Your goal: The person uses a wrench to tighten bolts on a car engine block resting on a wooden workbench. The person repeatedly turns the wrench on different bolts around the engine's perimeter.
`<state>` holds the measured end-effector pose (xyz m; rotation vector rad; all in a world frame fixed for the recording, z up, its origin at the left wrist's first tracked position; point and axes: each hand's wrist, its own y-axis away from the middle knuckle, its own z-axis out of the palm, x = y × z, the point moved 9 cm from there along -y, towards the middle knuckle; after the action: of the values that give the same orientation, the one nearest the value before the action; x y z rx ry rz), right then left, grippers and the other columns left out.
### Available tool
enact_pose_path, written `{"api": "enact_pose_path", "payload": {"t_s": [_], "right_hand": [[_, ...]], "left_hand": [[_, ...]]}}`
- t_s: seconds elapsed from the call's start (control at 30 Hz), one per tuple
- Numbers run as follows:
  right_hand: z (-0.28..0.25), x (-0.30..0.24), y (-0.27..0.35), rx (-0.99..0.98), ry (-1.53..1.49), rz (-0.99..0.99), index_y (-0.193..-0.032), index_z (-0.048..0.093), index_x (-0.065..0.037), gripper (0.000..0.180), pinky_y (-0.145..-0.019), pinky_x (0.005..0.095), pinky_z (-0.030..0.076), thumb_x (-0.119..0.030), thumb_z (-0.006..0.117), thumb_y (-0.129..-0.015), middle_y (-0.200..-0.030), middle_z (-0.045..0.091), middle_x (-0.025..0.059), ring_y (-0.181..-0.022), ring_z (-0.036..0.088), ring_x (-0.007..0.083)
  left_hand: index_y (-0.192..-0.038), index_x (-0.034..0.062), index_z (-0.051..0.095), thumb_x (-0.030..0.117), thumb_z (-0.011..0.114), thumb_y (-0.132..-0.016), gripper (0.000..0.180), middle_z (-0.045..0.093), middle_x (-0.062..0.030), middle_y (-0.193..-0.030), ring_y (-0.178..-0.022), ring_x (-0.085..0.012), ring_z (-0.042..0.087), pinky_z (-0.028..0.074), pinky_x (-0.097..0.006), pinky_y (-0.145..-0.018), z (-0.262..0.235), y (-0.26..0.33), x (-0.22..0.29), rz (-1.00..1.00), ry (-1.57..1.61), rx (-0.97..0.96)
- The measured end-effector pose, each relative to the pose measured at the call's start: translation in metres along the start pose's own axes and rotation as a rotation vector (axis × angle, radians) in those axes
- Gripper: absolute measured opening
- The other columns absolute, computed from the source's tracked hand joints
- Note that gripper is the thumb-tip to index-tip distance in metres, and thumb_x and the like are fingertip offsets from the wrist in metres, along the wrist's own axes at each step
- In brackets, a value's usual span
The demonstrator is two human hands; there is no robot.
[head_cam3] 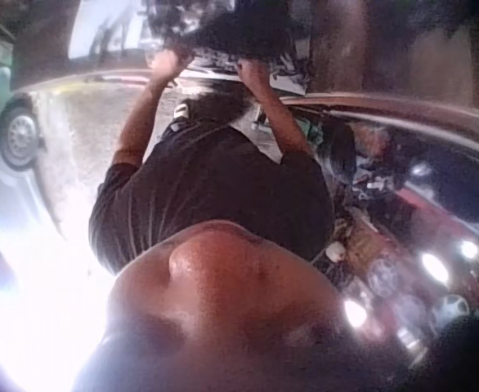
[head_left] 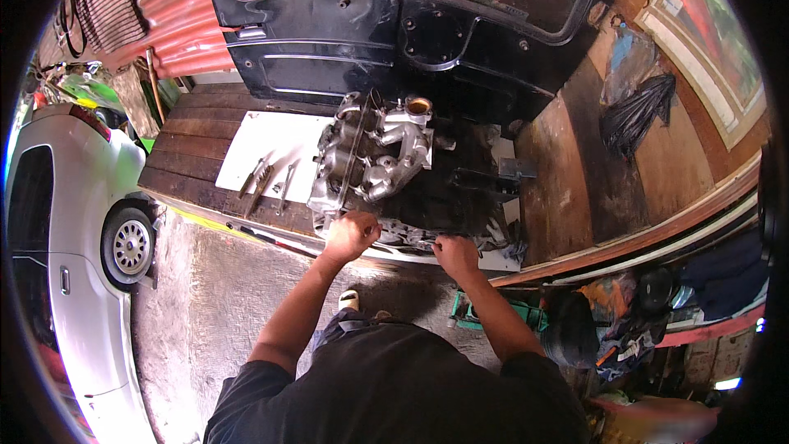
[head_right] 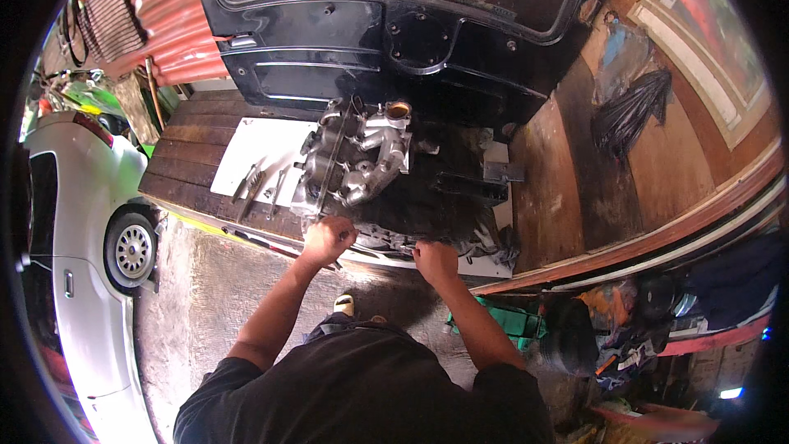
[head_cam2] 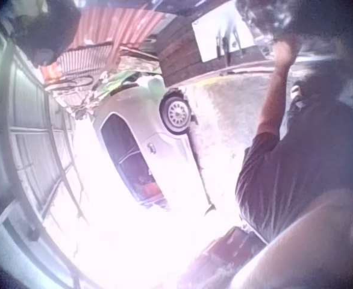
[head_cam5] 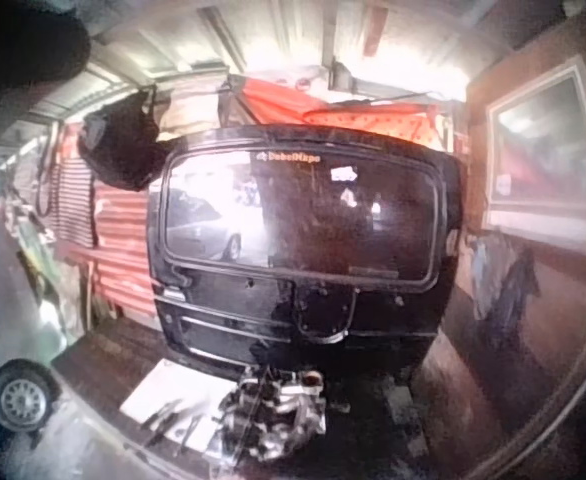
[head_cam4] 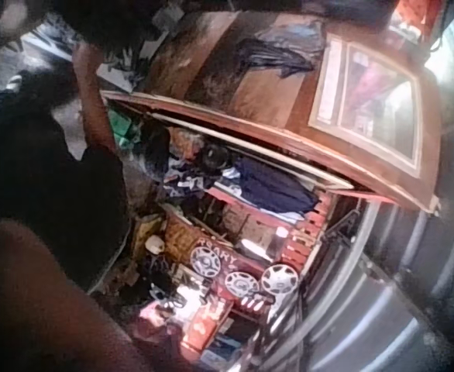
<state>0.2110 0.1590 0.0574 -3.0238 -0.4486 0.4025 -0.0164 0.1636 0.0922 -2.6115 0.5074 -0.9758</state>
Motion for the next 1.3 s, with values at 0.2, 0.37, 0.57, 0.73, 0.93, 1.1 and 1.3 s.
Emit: {"api": "enact_pose_path", "payload": {"t_s": [0.2,0.37,0.57,0.73,0.93,1.1,1.3], "right_hand": [[-0.012,0.003,0.007,0.020,-0.120,0.108,-0.086,0.071,-0.013,0.017,-0.059,0.0432,0.050,-0.028,0.070,-0.079,-0.072,0.066,0.0136,-0.067,0.064,0.0331],[0.012,0.022,0.015,-0.087,-0.350,0.241,-0.093,0.069,-0.011,0.021,-0.062,0.0388,0.050,-0.027,0.071,-0.081,-0.075,0.066,0.0140,-0.070,0.066,0.0282],[0.050,0.035,0.024,-0.003,-0.538,0.217,-0.107,0.062,-0.006,0.025,-0.073,0.0358,0.050,-0.022,0.065,-0.088,-0.090,0.067,0.0146,-0.080,0.065,0.0282],[0.049,0.036,0.011,-0.106,-0.536,0.206,-0.108,0.061,-0.005,0.026,-0.073,0.0364,0.050,-0.023,0.064,-0.089,-0.092,0.068,0.0143,-0.085,0.066,0.0292],[0.054,0.047,0.021,-0.142,-0.520,0.132,-0.103,0.063,-0.011,0.024,-0.068,0.0413,0.052,-0.027,0.064,-0.085,-0.083,0.069,0.0130,-0.078,0.067,0.0330],[0.054,0.047,0.028,-0.099,-0.516,0.052,-0.098,0.063,-0.012,0.020,-0.063,0.0407,0.052,-0.025,0.064,-0.084,-0.081,0.068,0.0118,-0.071,0.067,0.0314],[0.052,0.047,0.023,-0.066,-0.532,-0.002,-0.098,0.061,-0.011,0.018,-0.063,0.0416,0.052,-0.024,0.063,-0.086,-0.084,0.068,0.0129,-0.072,0.066,0.0323]], "left_hand": [[-0.073,0.0093,0.062,0.023,0.066,-0.080,0.016,0.063,-0.0065,-0.071,-0.073,-0.0268,0.063,0.051,-0.041,-0.064,0.003,-0.001,0.003,0.010,-0.018,-0.086],[-0.070,0.0086,0.059,0.022,0.066,-0.080,0.018,0.063,-0.0054,-0.069,-0.071,-0.0276,0.061,0.051,-0.041,-0.063,0.002,-0.003,0.009,0.066,0.031,-0.086],[-0.071,0.0105,0.060,0.023,0.065,-0.080,0.017,0.062,-0.0063,-0.070,-0.071,-0.0274,0.062,0.052,-0.041,-0.062,0.012,-0.004,0.007,0.061,0.004,-0.163],[-0.073,0.0095,0.061,0.023,0.066,-0.080,0.016,0.061,-0.0045,-0.070,-0.071,-0.0263,0.061,0.051,-0.040,-0.062,0.004,-0.002,0.004,0.003,0.020,-0.173],[-0.072,0.0118,0.063,0.020,0.066,-0.079,0.011,0.062,-0.0042,-0.070,-0.068,-0.0245,0.063,0.050,-0.038,-0.059,-0.002,-0.006,0.005,-0.078,0.036,-0.080],[-0.074,0.0094,0.063,0.019,0.065,-0.080,0.012,0.064,-0.0074,-0.074,-0.072,-0.0280,0.063,0.050,-0.039,-0.062,-0.006,-0.008,0.005,-0.196,0.022,-0.063],[-0.077,0.0049,0.064,0.025,0.068,-0.082,0.021,0.061,-0.0097,-0.070,-0.066,-0.0281,0.061,0.048,-0.038,-0.059,-0.008,-0.004,0.003,-0.260,-0.032,-0.051]]}}
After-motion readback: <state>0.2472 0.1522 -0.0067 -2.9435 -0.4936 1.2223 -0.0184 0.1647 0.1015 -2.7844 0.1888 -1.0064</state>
